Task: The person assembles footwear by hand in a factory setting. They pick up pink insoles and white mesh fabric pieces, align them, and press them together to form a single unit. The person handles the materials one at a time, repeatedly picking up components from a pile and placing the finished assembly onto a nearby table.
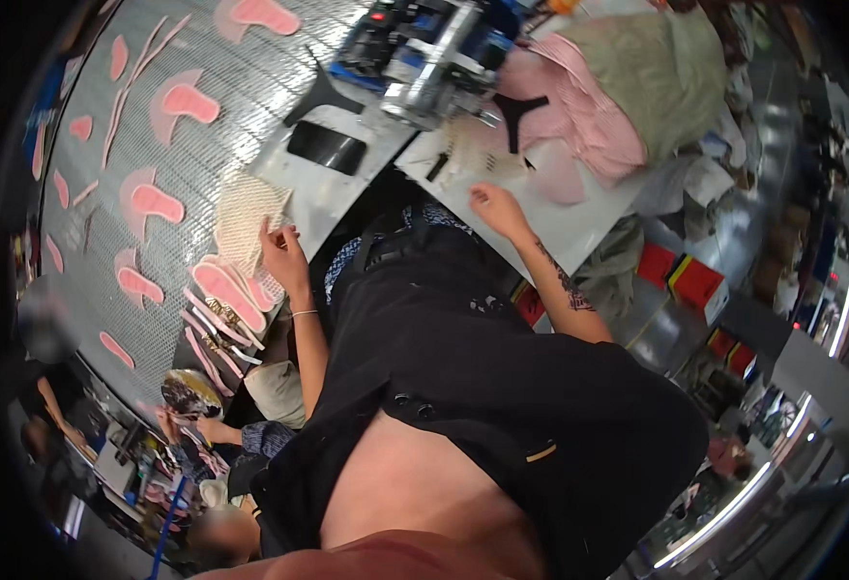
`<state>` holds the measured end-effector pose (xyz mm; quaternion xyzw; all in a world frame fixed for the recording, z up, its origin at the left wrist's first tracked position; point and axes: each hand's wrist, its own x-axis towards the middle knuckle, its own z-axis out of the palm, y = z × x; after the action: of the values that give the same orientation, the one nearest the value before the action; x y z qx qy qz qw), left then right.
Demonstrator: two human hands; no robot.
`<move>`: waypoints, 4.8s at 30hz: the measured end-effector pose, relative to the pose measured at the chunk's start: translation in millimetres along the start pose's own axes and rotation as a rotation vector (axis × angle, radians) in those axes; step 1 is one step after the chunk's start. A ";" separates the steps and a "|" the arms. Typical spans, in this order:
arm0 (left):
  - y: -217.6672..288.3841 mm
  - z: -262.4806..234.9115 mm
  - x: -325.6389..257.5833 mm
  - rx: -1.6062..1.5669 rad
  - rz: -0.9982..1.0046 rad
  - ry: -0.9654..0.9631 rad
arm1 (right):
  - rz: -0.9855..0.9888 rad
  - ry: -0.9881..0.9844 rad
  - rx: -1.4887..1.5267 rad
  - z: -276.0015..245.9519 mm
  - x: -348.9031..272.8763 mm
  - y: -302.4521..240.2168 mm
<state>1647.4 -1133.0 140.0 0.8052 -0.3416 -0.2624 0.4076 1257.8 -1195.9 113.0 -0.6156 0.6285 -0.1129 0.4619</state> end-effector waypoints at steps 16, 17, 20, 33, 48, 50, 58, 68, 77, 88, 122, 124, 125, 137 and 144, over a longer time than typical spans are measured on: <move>77.5 93.6 -79.7 0.069 0.036 -0.339 | 0.395 0.478 -0.488 -111.7 24.5 54.1; 79.8 98.6 -84.6 0.053 0.020 -0.359 | 0.537 0.349 -0.400 -128.1 16.8 39.4; 84.6 114.3 -92.5 -0.037 -0.003 -0.510 | 0.324 0.535 -0.351 -163.4 -7.3 33.6; 148.5 167.4 -91.9 -0.741 -0.188 -0.779 | -0.110 0.028 1.593 -82.6 -53.7 -49.1; 129.5 153.8 -47.2 -0.678 -0.282 -0.701 | -0.139 -0.148 0.620 -49.9 -44.3 -48.3; 131.6 148.6 -40.4 -0.683 -0.284 -0.699 | -0.131 -0.162 0.658 -48.5 -38.7 -56.1; 122.4 126.7 9.1 -0.656 -0.158 -0.536 | -0.127 -0.242 0.747 -24.2 23.1 -82.5; 87.1 100.2 -15.3 -0.711 -0.299 -0.299 | -0.162 -0.194 0.551 -5.2 85.6 -100.6; 91.2 132.0 -72.9 -0.786 -0.371 -0.505 | -0.181 -0.071 0.555 -32.8 65.8 -132.0; 119.8 107.7 -55.9 -0.697 -0.238 -0.112 | -0.392 -0.304 0.610 -32.7 39.5 -170.1; 157.4 -22.3 -144.8 -0.063 0.382 0.176 | -0.634 -0.509 0.703 15.5 -21.8 -222.6; 148.7 -24.7 -140.0 0.016 0.335 0.170 | -0.602 -0.656 0.700 30.6 -20.9 -232.5; 145.9 -26.6 -136.5 0.059 0.310 0.128 | -0.574 -0.667 0.619 38.7 -14.6 -227.9; 114.8 -85.0 -55.5 0.157 0.432 -0.021 | 0.081 -1.077 1.656 128.0 46.3 -249.3; 77.4 -168.6 4.8 -0.164 0.165 0.275 | 0.211 -0.929 1.607 175.3 66.6 -367.3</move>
<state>1742.6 -1089.9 293.3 0.7667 -0.3251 -0.1427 0.5350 1642.1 -1259.1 248.6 -0.0345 0.1669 -0.2135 0.9620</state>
